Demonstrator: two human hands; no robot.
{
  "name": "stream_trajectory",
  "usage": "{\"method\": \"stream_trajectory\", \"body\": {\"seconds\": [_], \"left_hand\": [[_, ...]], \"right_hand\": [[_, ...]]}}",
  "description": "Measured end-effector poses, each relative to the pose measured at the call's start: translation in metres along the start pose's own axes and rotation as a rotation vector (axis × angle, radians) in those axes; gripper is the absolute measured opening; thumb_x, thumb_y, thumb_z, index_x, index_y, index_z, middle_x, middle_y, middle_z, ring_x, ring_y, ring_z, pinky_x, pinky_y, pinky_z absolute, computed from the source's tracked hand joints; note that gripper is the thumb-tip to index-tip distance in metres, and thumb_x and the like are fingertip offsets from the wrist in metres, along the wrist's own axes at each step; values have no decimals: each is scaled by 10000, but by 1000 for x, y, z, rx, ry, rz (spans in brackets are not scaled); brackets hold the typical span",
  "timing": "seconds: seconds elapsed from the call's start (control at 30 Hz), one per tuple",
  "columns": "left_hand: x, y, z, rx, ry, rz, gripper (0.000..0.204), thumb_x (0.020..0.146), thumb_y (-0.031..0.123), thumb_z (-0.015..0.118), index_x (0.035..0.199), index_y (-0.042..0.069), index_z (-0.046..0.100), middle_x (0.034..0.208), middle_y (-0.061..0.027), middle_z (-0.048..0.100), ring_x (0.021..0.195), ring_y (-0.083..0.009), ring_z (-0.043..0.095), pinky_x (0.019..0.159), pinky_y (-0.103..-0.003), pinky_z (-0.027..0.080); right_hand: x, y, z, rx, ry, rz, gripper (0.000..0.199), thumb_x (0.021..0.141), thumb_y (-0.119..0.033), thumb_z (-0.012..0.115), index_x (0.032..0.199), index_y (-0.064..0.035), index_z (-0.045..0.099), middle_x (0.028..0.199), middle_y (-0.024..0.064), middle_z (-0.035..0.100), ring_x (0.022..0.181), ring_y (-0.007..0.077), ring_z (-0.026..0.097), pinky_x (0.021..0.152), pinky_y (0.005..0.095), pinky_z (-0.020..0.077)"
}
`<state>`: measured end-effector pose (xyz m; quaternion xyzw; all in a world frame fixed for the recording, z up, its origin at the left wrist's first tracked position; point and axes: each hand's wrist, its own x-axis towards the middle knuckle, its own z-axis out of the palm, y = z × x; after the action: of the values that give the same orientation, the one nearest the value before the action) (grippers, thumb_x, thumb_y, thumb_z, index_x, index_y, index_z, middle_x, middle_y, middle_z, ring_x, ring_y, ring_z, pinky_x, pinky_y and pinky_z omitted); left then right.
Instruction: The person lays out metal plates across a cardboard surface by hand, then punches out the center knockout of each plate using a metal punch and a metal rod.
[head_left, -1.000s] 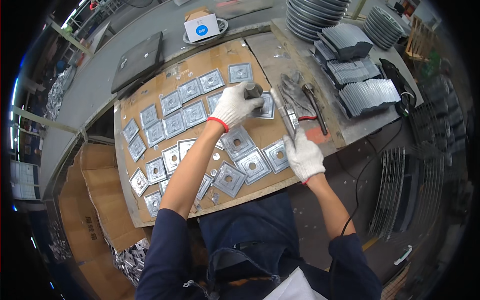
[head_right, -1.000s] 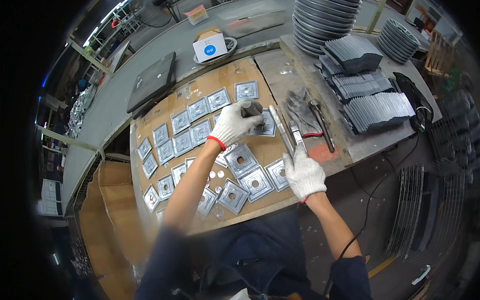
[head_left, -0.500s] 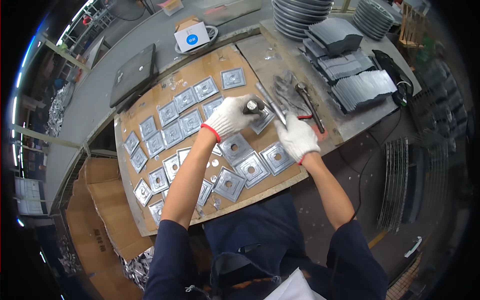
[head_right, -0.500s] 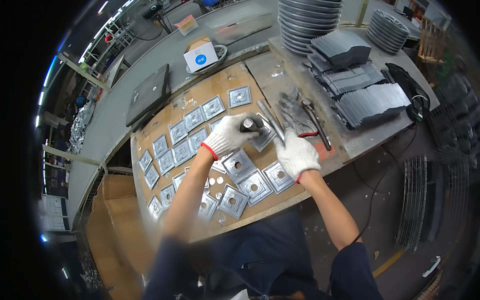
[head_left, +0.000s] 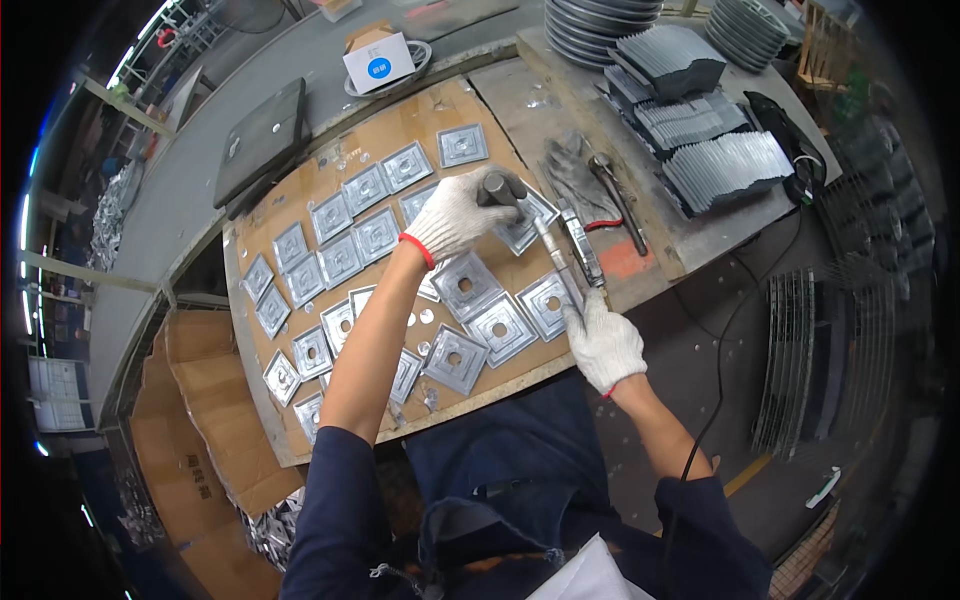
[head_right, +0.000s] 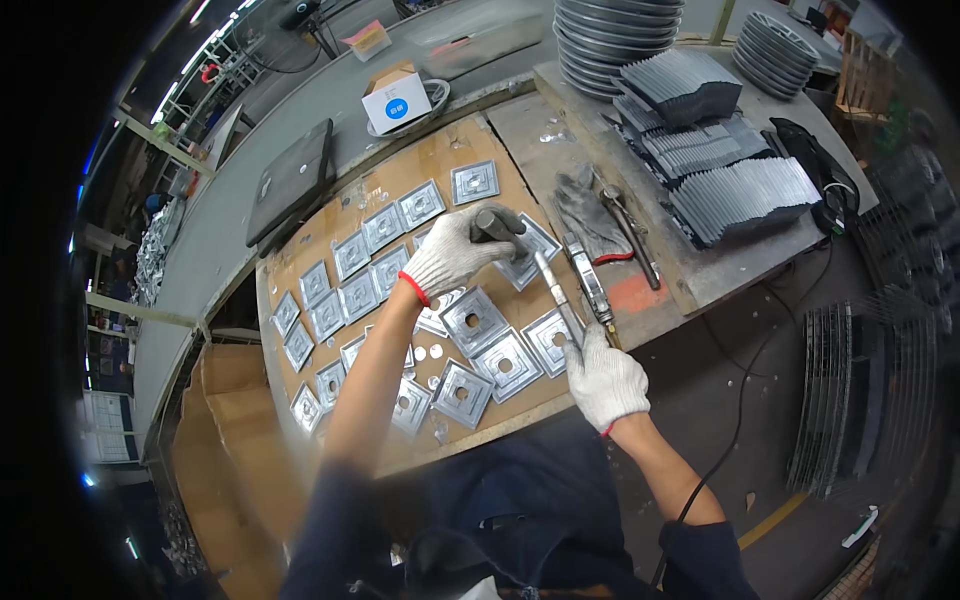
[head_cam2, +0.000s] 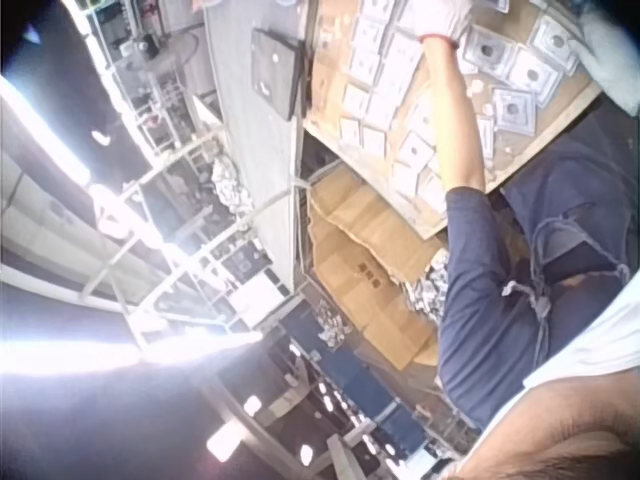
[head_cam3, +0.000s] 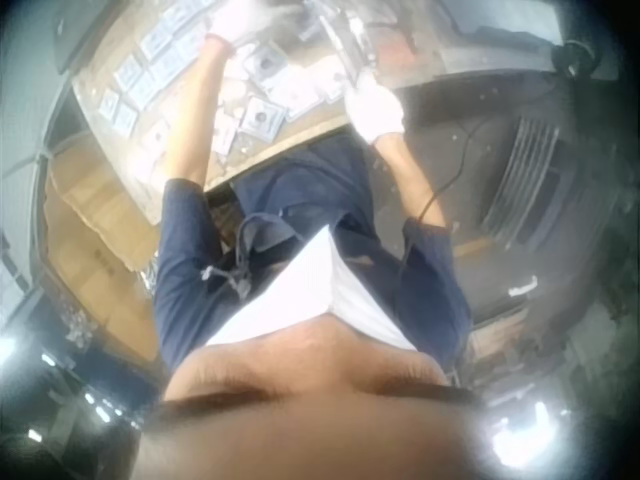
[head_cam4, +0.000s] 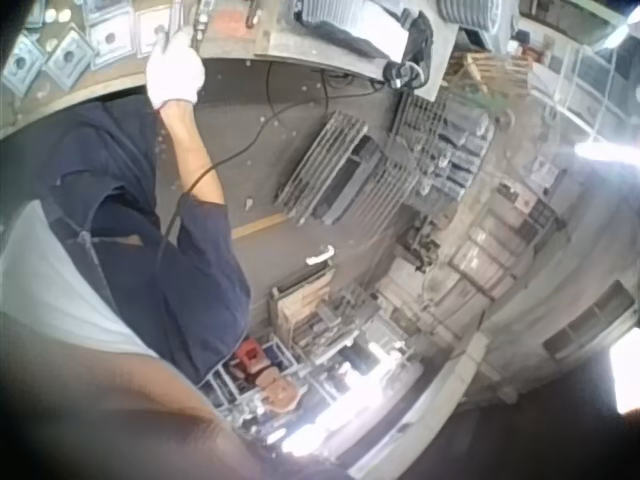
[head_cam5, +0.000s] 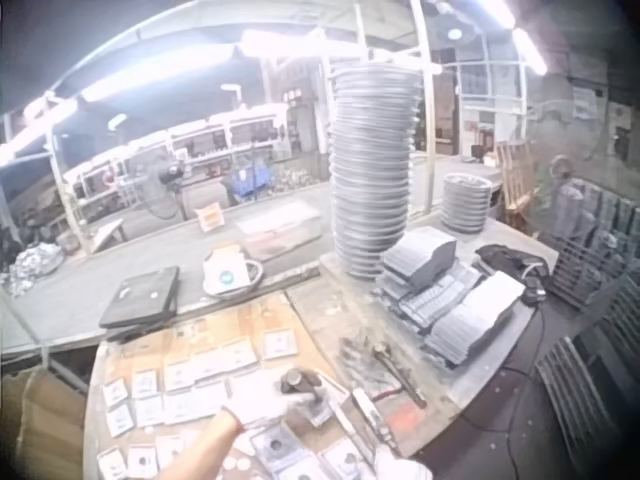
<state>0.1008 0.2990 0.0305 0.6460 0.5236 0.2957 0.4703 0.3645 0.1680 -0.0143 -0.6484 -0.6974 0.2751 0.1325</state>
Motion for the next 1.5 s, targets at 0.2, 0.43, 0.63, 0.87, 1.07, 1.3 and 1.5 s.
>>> {"method": "stream_trajectory", "body": {"seconds": [0.2, 0.43, 0.63, 0.87, 1.07, 1.3, 1.5], "left_hand": [[-7, -4, -8, 370, -15, 70, 329, 925, 177, 762, 1239, 86, 728, 1133, -195, 795, 1071, -357, 772, 942, -414, 600], [-5, 15, 7, 452, -24, 56, 287, 933, 113, 805, 1205, 65, 731, 1133, -117, 816, 1070, -221, 787, 966, -347, 613], [-10, -1, -13, 107, 73, -57, 309, 915, 46, 811, 1207, 35, 710, 1152, -88, 812, 1096, -178, 776, 997, -331, 618], [-3, 11, -19, 36, 134, 20, 332, 927, 87, 796, 1236, 21, 696, 1075, -80, 808, 1038, -140, 763, 969, -309, 599], [-1, -30, -55, 120, 365, -48, 342, 937, 209, 781, 1185, -6, 686, 998, -102, 825, 917, -166, 773, 872, -321, 590], [-22, -62, -64, 316, 549, -291, 413, 892, 254, 753, 1210, -4, 701, 956, -142, 815, 893, -252, 764, 854, -346, 580], [-19, -83, -50, 318, 635, -153, 381, 928, 265, 775, 1203, 13, 695, 917, -122, 812, 863, -216, 765, 819, -333, 587]], "right_hand": [[17, -20, -6, 98, 62, -18, 459, 1078, -453, 567, 1195, -9, 574, 823, 322, 711, 808, 537, 715, 743, 635, 568], [84, -30, -20, 63, -38, -21, 513, 1080, -491, 529, 1207, 3, 581, 944, 359, 717, 973, 556, 691, 873, 634, 521], [19, -24, -13, 63, 125, -87, 444, 1086, -451, 549, 1197, -21, 555, 843, 303, 726, 810, 533, 717, 742, 641, 554], [-11, 6, 12, 90, 14, -24, 432, 1062, -435, 599, 1235, -40, 580, 838, 303, 722, 805, 530, 718, 728, 636, 565], [-12, 6, 1, 110, -99, 47, 460, 1053, -454, 610, 1273, -50, 596, 928, 323, 731, 903, 533, 715, 805, 620, 558], [-4, 12, 12, 101, -160, 26, 459, 1050, -459, 612, 1272, -57, 611, 945, 318, 734, 918, 544, 707, 812, 626, 550], [2, 7, 13, 89, -208, 9, 469, 1053, -464, 610, 1265, -46, 620, 961, 320, 734, 955, 538, 703, 826, 624, 544]]}}
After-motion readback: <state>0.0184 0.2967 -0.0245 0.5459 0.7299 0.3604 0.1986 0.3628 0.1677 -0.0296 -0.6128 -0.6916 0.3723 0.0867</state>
